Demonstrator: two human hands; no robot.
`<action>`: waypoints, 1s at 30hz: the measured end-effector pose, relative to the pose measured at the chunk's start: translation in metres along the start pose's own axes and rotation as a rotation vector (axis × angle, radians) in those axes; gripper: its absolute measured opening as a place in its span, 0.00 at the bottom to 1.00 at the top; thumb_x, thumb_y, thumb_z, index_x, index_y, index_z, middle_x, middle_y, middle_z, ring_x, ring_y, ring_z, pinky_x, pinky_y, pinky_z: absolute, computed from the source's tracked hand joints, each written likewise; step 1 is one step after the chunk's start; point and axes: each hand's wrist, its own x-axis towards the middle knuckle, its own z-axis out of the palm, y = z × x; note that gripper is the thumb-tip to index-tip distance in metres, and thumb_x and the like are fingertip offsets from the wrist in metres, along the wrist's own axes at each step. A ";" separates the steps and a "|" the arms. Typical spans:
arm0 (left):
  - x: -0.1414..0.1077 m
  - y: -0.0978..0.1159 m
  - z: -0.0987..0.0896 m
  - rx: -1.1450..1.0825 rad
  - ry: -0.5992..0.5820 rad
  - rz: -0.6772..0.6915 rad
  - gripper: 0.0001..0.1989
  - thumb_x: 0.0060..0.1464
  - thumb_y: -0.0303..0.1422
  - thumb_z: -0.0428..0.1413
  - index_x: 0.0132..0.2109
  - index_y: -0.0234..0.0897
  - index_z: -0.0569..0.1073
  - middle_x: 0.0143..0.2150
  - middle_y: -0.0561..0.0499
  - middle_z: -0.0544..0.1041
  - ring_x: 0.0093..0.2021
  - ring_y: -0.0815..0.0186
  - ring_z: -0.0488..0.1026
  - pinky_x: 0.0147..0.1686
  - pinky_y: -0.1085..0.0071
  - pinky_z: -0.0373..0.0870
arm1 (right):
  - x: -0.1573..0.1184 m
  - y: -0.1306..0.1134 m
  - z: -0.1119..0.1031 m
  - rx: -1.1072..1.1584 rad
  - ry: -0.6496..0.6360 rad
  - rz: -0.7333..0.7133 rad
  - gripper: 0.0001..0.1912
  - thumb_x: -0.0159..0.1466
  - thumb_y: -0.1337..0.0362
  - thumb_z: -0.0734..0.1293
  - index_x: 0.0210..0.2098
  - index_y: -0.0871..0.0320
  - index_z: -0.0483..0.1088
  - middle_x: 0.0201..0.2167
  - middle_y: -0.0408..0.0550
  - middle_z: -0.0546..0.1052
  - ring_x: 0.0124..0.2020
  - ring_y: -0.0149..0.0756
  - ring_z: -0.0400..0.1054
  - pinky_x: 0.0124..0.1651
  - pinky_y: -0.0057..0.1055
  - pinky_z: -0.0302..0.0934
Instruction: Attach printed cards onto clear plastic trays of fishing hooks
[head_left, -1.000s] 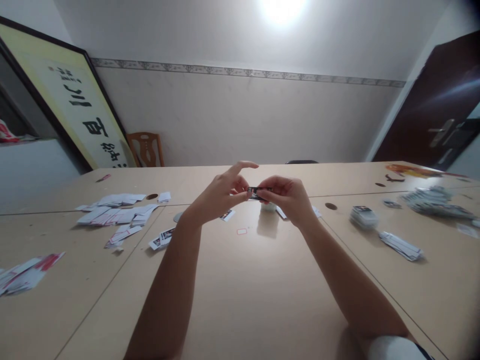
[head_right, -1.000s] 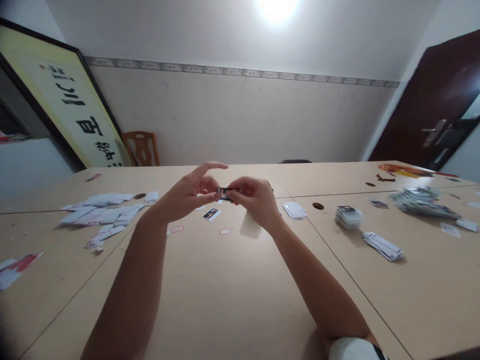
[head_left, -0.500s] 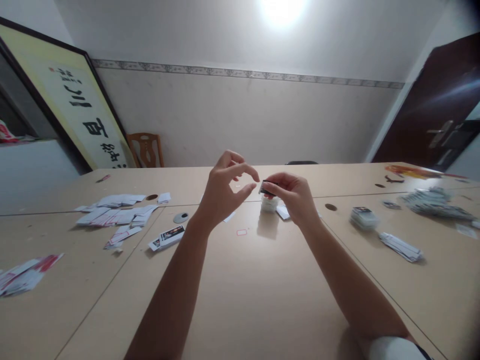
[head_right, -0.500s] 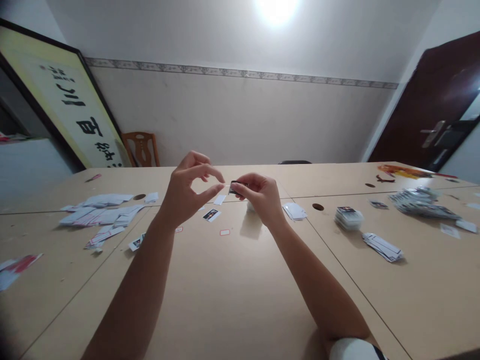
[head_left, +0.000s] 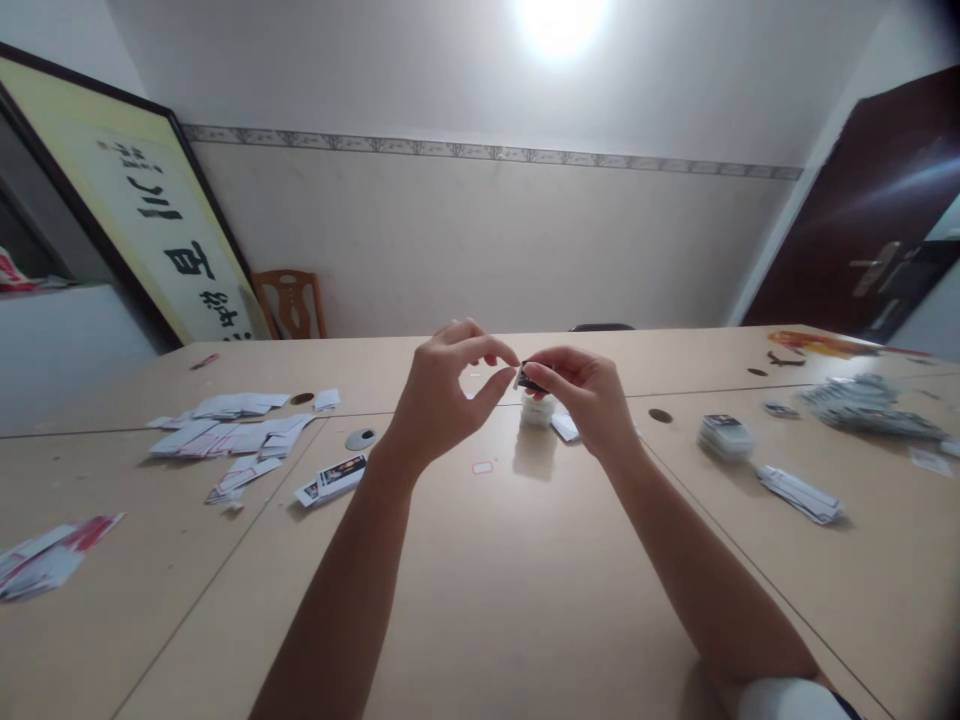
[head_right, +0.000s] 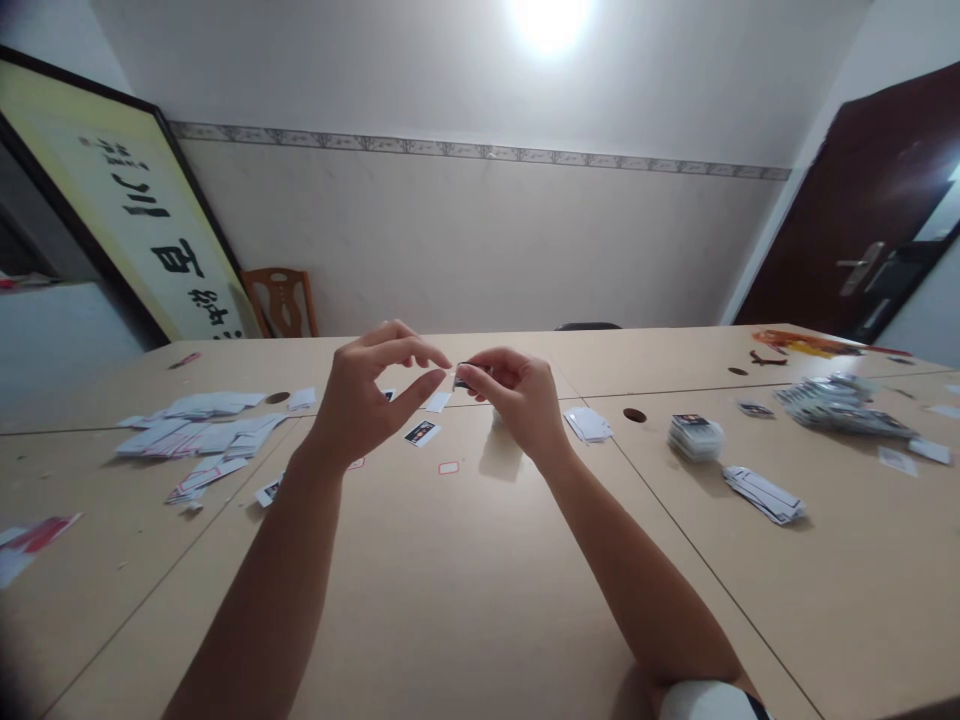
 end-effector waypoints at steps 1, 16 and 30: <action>0.000 0.000 0.001 -0.009 -0.003 0.001 0.03 0.56 0.28 0.60 0.38 0.39 0.79 0.33 0.52 0.72 0.35 0.68 0.71 0.38 0.68 0.68 | 0.000 0.000 0.000 0.004 -0.001 -0.001 0.12 0.56 0.53 0.75 0.32 0.55 0.78 0.27 0.45 0.79 0.29 0.34 0.73 0.35 0.34 0.70; 0.001 -0.001 0.005 -0.010 0.061 0.058 0.03 0.58 0.32 0.62 0.36 0.41 0.80 0.31 0.53 0.75 0.35 0.67 0.72 0.37 0.69 0.69 | -0.003 -0.004 0.002 0.059 -0.049 0.003 0.11 0.58 0.53 0.75 0.32 0.54 0.78 0.28 0.44 0.79 0.30 0.33 0.73 0.37 0.35 0.71; 0.001 0.000 0.006 0.089 0.110 0.158 0.04 0.57 0.28 0.59 0.34 0.40 0.78 0.30 0.54 0.74 0.34 0.68 0.71 0.39 0.67 0.67 | -0.003 -0.004 0.001 0.253 -0.186 0.141 0.10 0.59 0.54 0.75 0.33 0.53 0.79 0.32 0.45 0.80 0.32 0.32 0.72 0.39 0.34 0.69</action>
